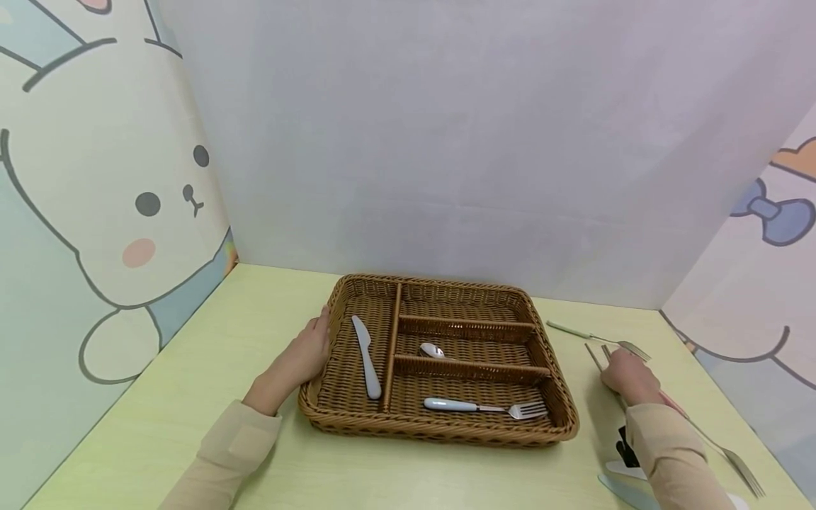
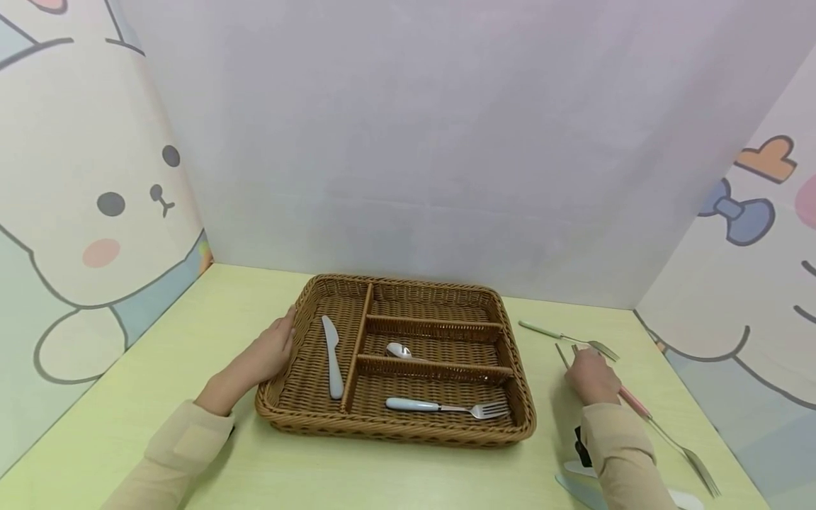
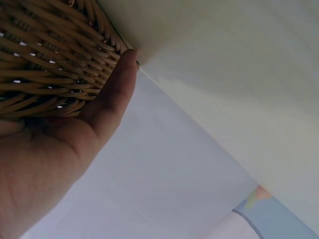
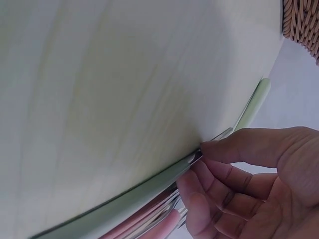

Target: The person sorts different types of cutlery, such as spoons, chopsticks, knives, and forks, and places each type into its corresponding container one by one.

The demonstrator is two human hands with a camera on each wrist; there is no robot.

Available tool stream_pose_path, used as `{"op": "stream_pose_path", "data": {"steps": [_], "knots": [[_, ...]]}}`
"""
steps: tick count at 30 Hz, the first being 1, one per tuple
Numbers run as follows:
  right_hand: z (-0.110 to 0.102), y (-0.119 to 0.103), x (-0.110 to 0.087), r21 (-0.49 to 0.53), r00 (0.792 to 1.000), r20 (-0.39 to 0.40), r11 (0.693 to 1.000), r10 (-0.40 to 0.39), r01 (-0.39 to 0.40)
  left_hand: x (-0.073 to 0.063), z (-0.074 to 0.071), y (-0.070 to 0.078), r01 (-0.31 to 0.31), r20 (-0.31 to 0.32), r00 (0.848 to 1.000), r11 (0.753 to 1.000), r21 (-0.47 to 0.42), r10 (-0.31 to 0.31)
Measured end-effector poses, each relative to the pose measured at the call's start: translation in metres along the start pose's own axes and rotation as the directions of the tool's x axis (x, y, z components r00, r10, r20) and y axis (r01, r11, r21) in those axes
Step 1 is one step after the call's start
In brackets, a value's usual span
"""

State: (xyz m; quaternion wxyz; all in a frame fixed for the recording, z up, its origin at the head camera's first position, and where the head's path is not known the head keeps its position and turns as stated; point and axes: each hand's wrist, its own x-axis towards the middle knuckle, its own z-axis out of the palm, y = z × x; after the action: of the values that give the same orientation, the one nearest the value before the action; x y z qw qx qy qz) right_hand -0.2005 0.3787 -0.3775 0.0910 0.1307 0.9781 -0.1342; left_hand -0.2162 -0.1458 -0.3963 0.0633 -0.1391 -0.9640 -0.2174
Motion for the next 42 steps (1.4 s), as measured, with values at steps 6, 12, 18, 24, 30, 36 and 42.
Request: {"op": "stream_pose_path", "data": {"steps": [6, 12, 18, 24, 30, 36, 42], "knots": [[0.002, -0.001, 0.001, -0.024, 1.000, 0.003, 1.000, -0.019, 0.019, 0.002, 0.000, -0.001, 0.006, 0.006, 1.000, 1.000, 0.001, -0.006], [0.003, -0.002, 0.000, -0.045, 0.999, -0.005, 0.998, -0.040, 0.040, 0.002, 0.001, -0.002, 0.009, 0.016, 1.000, 1.000, 0.001, -0.009], [-0.002, -0.006, -0.002, -0.036, 0.997, -0.027, 0.996, -0.079, 0.078, 0.002, 0.001, -0.002, 0.011, 0.017, 1.000, 1.000, -0.001, -0.011], [-0.008, -0.016, -0.005, -0.058, 0.996, -0.018, 0.994, -0.089, 0.088, 0.002, 0.000, -0.001, 0.019, 0.017, 1.000, 1.000, -0.004, -0.019], [-0.009, -0.028, -0.008, -0.062, 0.984, -0.084, 0.986, -0.158, 0.153, 0.002, 0.000, -0.001, 0.015, 0.021, 1.000, 1.000, -0.003, -0.015], [-0.012, -0.042, -0.007, -0.064, 0.969, -0.133, 0.978, -0.207, 0.200, 0.001, -0.001, -0.001, 0.014, 0.021, 1.000, 1.000, -0.004, -0.014], [-0.020, -0.058, -0.006, -0.070, 0.971, -0.114, 0.976, -0.211, 0.204, 0.001, 0.001, -0.001, 0.016, 0.029, 0.999, 1.000, -0.011, -0.015]]}}
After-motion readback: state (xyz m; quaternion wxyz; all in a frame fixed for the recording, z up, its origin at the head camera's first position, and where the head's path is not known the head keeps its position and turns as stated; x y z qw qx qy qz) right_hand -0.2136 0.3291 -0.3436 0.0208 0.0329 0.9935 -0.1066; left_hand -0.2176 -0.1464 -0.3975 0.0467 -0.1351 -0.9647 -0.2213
